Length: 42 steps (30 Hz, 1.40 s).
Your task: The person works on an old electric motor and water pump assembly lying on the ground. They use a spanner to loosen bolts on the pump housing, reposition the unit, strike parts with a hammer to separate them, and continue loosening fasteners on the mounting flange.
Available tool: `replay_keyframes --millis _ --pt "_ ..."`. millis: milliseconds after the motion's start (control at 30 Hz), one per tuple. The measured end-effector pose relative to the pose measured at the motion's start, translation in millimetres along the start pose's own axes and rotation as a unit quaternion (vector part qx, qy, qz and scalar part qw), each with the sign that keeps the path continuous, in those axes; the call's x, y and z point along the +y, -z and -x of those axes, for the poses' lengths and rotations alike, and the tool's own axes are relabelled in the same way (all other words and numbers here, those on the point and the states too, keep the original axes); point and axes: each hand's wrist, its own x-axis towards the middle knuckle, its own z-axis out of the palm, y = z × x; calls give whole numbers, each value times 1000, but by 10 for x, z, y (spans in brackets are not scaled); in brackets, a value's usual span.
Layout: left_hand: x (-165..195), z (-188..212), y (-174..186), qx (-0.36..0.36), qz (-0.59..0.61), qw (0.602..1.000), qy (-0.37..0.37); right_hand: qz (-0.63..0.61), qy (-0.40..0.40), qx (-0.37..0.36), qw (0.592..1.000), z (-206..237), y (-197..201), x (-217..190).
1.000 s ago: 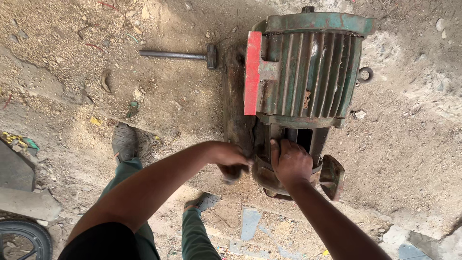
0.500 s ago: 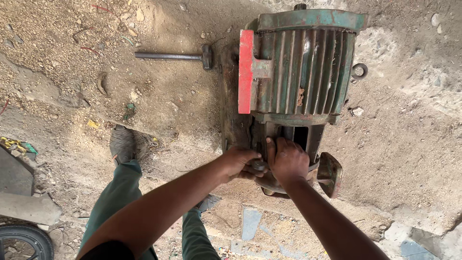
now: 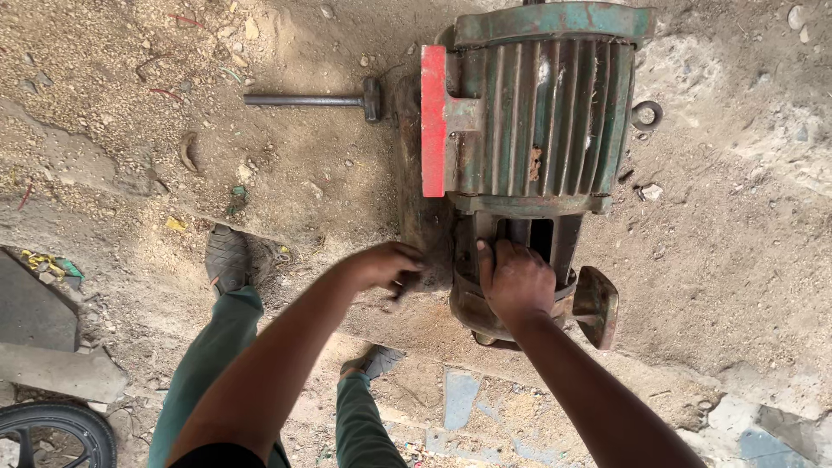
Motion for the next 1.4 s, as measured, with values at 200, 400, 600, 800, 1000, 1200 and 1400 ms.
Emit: replay_keyframes --millis 200,400,600,800,1000,1200,1400 --pt "-321 -298 931 74 -301 947 -89 4 -11 -20 1000 6 -19 15" --pt "-62 -517 633 173 -362 916 -15 6 2 -9 1000 12 -1 -7" --pt "165 -635 433 152 -454 876 -57 6 7 13 1000 5 -10 -6" --pt "115 -637 442 140 -433 888 -65 9 3 6 1000 20 -33 6" --pt "430 -442 438 93 -482 871 -25 7 8 20 1000 5 -15 -13" --pt "812 -415 452 90 -597 797 -23 13 11 15 1000 10 -33 -1" --pt "526 -161 332 63 -487 871 30 7 4 6 1000 11 -29 -2"
